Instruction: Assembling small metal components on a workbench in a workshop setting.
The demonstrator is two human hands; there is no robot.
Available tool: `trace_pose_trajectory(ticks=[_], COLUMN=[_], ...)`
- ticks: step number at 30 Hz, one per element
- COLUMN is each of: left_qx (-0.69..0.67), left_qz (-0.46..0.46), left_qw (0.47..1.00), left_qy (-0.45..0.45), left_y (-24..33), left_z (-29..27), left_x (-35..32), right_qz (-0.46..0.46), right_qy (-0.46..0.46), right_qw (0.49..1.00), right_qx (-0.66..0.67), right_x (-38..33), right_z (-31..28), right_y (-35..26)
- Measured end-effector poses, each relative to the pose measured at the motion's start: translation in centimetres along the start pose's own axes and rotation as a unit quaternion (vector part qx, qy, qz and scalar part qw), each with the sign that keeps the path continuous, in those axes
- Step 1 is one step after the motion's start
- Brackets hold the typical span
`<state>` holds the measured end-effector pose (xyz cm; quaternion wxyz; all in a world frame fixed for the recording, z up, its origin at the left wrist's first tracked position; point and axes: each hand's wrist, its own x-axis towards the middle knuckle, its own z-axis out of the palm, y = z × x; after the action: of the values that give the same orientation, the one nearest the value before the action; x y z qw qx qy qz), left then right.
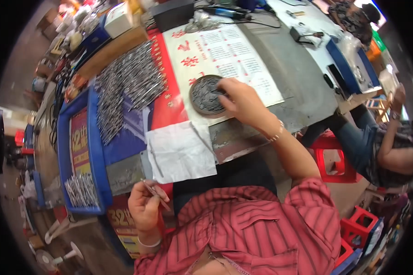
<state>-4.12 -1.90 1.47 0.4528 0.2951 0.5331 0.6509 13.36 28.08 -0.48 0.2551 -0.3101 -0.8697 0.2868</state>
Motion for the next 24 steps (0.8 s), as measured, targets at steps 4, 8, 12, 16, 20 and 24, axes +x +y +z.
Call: trace_pose_trajectory(ticks=[4,8,12,16,20,24], left_qx=[-0.01,-0.059,-0.065,-0.085,-0.075,-0.075], left_qz=[-0.006,-0.012,-0.018,-0.033,-0.052,-0.057], left_qw=[1.0,0.998,0.996,0.994,0.994,0.992], left_qy=[-0.02,-0.027,-0.052,-0.056,-0.055,-0.087], left_y=[-1.2,-2.5,-2.1,-2.2,-2.0,-2.1], left_z=[1.3,1.5,2.2,2.9,3.9,4.3], left_x=[0.2,0.3,1.0,1.6,2.3,3.0], right_qz=[-0.047,-0.031,-0.053,-0.047,-0.038,-0.038], right_qy=[-0.048,-0.075,-0.07,-0.059,-0.057,-0.053], right_qw=[0.989,0.978,0.973,0.974,0.978,0.985], right_qx=[-0.128,-0.192,-0.215,-0.212,-0.197,-0.162], right_x=[2.1,3.5,3.6,3.7,3.9,3.8], right_z=[1.5,2.9,3.1,3.1,3.0,2.4], right_y=[1.8,2.0,2.7,2.8,3.0,3.1])
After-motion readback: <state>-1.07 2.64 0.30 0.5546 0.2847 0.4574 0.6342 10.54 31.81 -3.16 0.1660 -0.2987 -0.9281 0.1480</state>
